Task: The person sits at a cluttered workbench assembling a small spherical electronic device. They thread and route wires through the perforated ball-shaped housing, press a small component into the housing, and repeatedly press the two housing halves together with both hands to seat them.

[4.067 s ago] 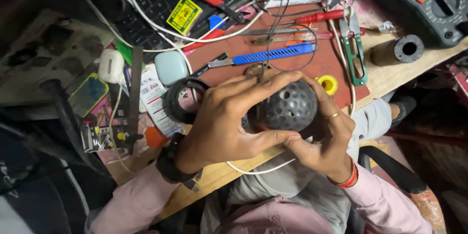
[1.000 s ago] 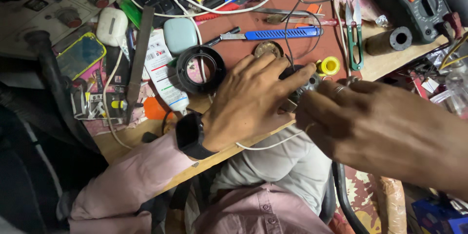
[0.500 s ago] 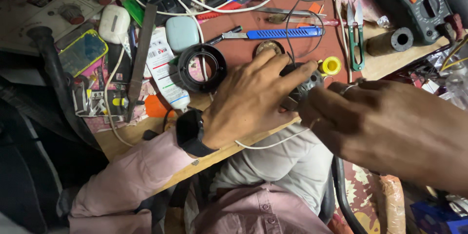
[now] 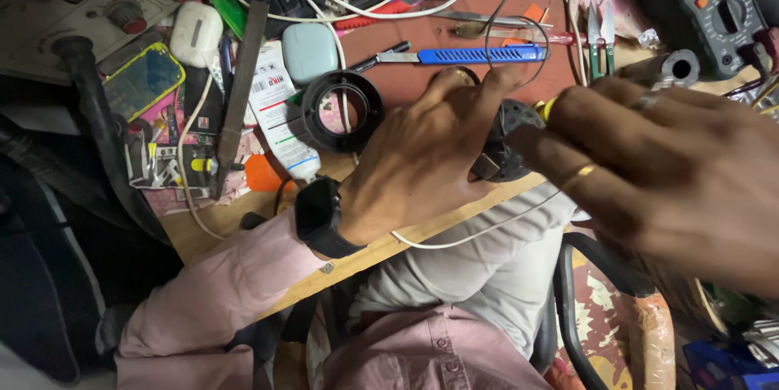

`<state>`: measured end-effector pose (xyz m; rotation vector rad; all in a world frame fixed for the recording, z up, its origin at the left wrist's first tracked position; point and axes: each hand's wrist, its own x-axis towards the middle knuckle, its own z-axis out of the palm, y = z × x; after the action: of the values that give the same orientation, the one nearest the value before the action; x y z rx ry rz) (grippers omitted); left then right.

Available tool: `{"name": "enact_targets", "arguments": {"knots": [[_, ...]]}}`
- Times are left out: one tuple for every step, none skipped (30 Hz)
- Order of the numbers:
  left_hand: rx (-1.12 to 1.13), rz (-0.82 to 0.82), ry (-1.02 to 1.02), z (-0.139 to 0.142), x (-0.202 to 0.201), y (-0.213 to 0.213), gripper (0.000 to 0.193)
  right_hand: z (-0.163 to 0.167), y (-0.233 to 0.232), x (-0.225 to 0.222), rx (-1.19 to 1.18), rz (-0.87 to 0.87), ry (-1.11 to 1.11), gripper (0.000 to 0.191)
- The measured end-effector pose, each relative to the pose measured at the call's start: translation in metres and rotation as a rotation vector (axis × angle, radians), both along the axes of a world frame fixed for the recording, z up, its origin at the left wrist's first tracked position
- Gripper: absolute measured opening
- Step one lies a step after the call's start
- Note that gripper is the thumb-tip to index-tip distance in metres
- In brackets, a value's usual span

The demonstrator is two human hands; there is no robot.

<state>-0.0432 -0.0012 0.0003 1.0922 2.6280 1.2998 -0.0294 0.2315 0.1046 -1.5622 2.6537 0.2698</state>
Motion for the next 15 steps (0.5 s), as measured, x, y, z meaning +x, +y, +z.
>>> {"name": "enact_targets", "arguments": {"knots": [[-0.01,0.014,-0.032,0.002,0.002,0.0,0.09,-0.001,-0.007,-0.002,0.001,0.006,0.013,0.073],[-0.018,0.027,-0.065,0.003,0.002,0.0,0.089,-0.001,-0.013,-0.005,0.024,0.01,0.027,0.07],[-0.006,0.029,-0.062,0.005,0.002,0.0,0.088,-0.002,-0.02,-0.006,0.047,0.015,0.041,0.068],[0.006,0.031,-0.061,0.005,0.003,0.0,0.087,-0.002,-0.025,-0.008,0.091,0.019,0.055,0.07],[0.018,0.036,-0.06,0.006,0.003,0.0,0.086,-0.002,-0.028,-0.01,0.142,0.017,0.036,0.071],[0.026,0.036,-0.05,0.006,0.003,0.001,0.086,-0.002,-0.03,-0.012,0.194,0.016,0.017,0.073],[0.034,0.038,-0.04,0.006,0.003,0.001,0.086,-0.001,-0.031,-0.014,0.255,0.007,-0.033,0.074],[0.041,0.041,-0.03,0.005,0.002,0.002,0.086,0.0,-0.031,-0.015,0.268,0.003,-0.058,0.074],[0.034,0.042,-0.034,0.004,0.002,0.002,0.085,0.0,-0.03,-0.016,0.281,-0.001,-0.082,0.073],[0.026,0.044,-0.038,0.004,0.001,0.003,0.084,0.0,-0.028,-0.017,0.248,-0.001,-0.082,0.071],[0.019,0.047,-0.042,0.003,0.001,0.003,0.084,-0.002,-0.027,-0.017,0.196,0.018,-0.061,0.068],[0.018,0.048,-0.066,0.002,0.001,0.003,0.082,-0.003,-0.026,-0.017,0.145,0.037,-0.04,0.064],[0.018,0.045,-0.089,0.001,0.001,0.002,0.08,-0.006,-0.026,-0.017,0.076,0.068,0.007,0.059],[0.018,0.042,-0.11,0.001,0.001,0.002,0.078,-0.008,-0.026,-0.016,0.006,0.096,0.057,0.054],[0.04,0.043,-0.109,0.0,0.0,0.003,0.076,-0.01,-0.026,-0.015,-0.002,0.067,-0.004,0.049]]}}
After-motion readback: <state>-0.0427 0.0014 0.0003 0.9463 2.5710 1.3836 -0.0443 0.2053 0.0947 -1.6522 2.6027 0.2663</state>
